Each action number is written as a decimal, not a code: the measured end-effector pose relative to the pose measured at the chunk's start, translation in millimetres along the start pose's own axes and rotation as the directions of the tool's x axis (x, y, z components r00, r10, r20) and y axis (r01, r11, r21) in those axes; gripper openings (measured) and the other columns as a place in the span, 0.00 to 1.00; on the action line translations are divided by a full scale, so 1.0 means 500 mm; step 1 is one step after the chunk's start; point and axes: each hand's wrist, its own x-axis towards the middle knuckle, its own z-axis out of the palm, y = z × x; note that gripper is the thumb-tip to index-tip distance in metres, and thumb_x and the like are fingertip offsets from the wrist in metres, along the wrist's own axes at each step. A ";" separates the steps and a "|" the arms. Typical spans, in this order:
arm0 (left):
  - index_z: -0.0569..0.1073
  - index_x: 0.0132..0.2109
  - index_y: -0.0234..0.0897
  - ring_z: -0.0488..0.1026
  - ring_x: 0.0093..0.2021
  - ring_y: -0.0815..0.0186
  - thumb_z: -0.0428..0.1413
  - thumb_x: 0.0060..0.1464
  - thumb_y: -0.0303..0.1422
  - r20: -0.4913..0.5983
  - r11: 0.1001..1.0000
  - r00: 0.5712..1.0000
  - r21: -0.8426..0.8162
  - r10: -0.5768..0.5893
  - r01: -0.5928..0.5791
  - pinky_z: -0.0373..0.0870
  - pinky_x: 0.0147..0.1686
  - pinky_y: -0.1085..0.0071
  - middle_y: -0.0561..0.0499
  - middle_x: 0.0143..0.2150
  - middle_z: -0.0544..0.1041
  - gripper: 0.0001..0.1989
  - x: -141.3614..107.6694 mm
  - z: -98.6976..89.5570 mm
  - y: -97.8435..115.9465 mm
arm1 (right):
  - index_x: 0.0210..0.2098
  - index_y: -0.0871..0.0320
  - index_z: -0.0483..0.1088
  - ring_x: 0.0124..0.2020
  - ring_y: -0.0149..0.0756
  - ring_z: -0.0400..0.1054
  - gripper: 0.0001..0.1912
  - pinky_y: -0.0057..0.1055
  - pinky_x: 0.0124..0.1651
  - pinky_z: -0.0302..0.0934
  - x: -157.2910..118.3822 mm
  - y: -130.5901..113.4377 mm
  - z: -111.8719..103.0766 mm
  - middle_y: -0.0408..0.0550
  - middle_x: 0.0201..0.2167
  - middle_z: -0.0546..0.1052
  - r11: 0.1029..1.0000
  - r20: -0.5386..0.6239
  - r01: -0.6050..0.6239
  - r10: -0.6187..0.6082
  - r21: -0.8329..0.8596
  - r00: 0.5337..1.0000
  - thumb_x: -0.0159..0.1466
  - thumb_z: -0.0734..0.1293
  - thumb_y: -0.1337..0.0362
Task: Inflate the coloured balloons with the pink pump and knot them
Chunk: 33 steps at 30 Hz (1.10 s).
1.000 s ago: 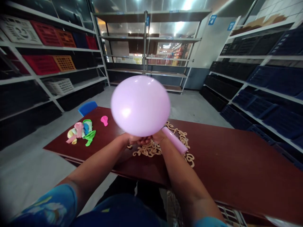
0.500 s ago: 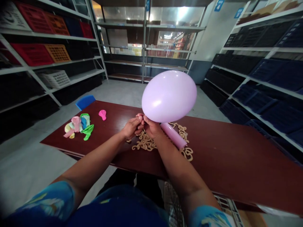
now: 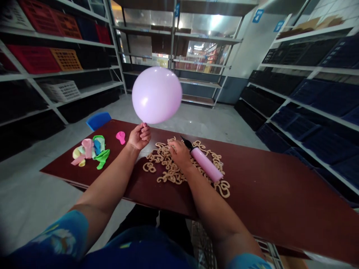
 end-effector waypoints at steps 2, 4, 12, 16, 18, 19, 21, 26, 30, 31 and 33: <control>0.63 0.29 0.33 0.51 0.14 0.79 0.47 0.56 0.28 -0.067 0.999 0.997 -0.010 0.050 -0.051 0.46 0.12 0.82 0.58 0.19 0.55 0.07 0.009 -0.037 0.000 | 0.42 0.56 0.69 0.48 0.38 0.63 0.12 0.40 0.54 0.55 0.000 -0.002 -0.002 0.48 0.44 0.73 0.982 0.077 0.132 -0.123 -0.132 0.989 0.60 0.59 0.65; 0.62 0.29 0.33 0.51 0.15 0.79 0.48 0.56 0.28 -0.130 0.996 0.988 -0.009 0.082 -0.084 0.46 0.12 0.82 0.58 0.20 0.55 0.07 0.019 -0.068 -0.008 | 0.44 0.56 0.69 0.48 0.38 0.62 0.13 0.40 0.53 0.54 0.001 -0.009 -0.001 0.48 0.44 0.73 0.961 0.155 0.196 -0.167 -0.197 0.974 0.60 0.58 0.66; 0.65 0.31 0.33 0.52 0.16 0.79 0.51 0.54 0.29 -0.173 0.996 0.981 0.024 0.083 -0.080 0.45 0.13 0.82 0.57 0.21 0.57 0.05 0.044 -0.093 -0.030 | 0.39 0.55 0.71 0.43 0.36 0.65 0.11 0.36 0.49 0.55 0.023 -0.040 0.020 0.47 0.39 0.75 0.950 0.241 0.129 -0.059 -0.286 0.969 0.61 0.58 0.64; 0.65 0.32 0.32 0.53 0.16 0.79 0.50 0.54 0.28 -0.145 0.998 0.987 0.005 0.065 -0.065 0.45 0.13 0.82 0.56 0.21 0.58 0.04 0.044 -0.089 -0.031 | 0.36 0.55 0.72 0.40 0.35 0.66 0.12 0.32 0.47 0.55 0.064 -0.053 0.053 0.46 0.36 0.75 0.911 0.296 0.074 0.055 -0.406 0.953 0.61 0.58 0.62; 0.65 0.31 0.32 0.53 0.16 0.79 0.50 0.54 0.29 -0.137 0.998 0.989 -0.001 0.055 -0.055 0.45 0.13 0.82 0.57 0.21 0.57 0.05 0.044 -0.088 -0.030 | 0.34 0.56 0.73 0.39 0.37 0.66 0.12 0.33 0.45 0.55 0.084 -0.054 0.078 0.49 0.35 0.75 0.857 0.296 0.006 0.171 -0.515 0.940 0.60 0.59 0.59; 0.65 0.31 0.32 0.53 0.16 0.79 0.50 0.54 0.29 -0.134 0.999 0.990 -0.001 0.054 -0.054 0.45 0.13 0.82 0.57 0.20 0.57 0.05 0.044 -0.086 -0.029 | 0.32 0.56 0.73 0.39 0.39 0.66 0.12 0.33 0.44 0.55 0.091 -0.053 0.090 0.51 0.35 0.75 0.829 0.291 -0.036 0.237 -0.559 0.927 0.59 0.60 0.58; 0.65 0.31 0.32 0.53 0.15 0.79 0.50 0.54 0.30 -0.131 0.998 0.990 0.007 0.056 -0.056 0.45 0.13 0.81 0.57 0.20 0.57 0.05 0.043 -0.083 -0.027 | 0.29 0.58 0.73 0.39 0.41 0.66 0.12 0.34 0.42 0.56 0.102 -0.048 0.109 0.54 0.34 0.75 0.792 0.288 -0.107 0.340 -0.601 0.895 0.57 0.62 0.58; 0.66 0.31 0.32 0.58 0.16 0.78 0.52 0.53 0.32 -0.168 0.989 0.983 0.140 0.079 -0.056 0.47 0.14 0.81 0.55 0.20 0.62 0.06 0.040 -0.067 -0.029 | 0.29 0.56 0.72 0.33 0.33 0.67 0.09 0.28 0.37 0.58 0.115 -0.044 0.091 0.46 0.30 0.76 0.842 0.327 -0.148 0.356 -0.519 0.875 0.57 0.61 0.61; 0.67 0.31 0.31 0.62 0.16 0.76 0.51 0.53 0.32 -0.208 0.960 0.975 0.278 0.083 -0.022 0.48 0.13 0.80 0.49 0.25 0.71 0.07 0.039 -0.051 -0.034 | 0.28 0.56 0.68 0.29 0.30 0.68 0.08 0.28 0.33 0.60 0.123 -0.063 0.035 0.43 0.28 0.75 0.914 0.338 -0.404 0.392 -0.038 0.856 0.56 0.62 0.59; 0.67 0.31 0.31 0.60 0.15 0.77 0.50 0.54 0.31 -0.206 0.957 0.976 0.291 0.066 -0.003 0.47 0.12 0.80 0.48 0.26 0.72 0.07 0.038 -0.047 -0.035 | 0.27 0.56 0.66 0.29 0.31 0.68 0.07 0.28 0.33 0.61 0.126 -0.071 0.023 0.44 0.28 0.75 0.874 0.358 -0.475 0.413 0.105 0.838 0.55 0.63 0.58; 0.67 0.31 0.31 0.55 0.13 0.79 0.50 0.53 0.30 -0.186 0.955 0.982 0.293 0.014 0.042 0.44 0.11 0.80 0.46 0.27 0.73 0.06 0.034 -0.042 -0.035 | 0.27 0.56 0.64 0.29 0.32 0.69 0.07 0.29 0.32 0.63 0.130 -0.088 0.006 0.45 0.28 0.75 0.776 0.400 -0.561 0.435 0.289 0.807 0.54 0.64 0.58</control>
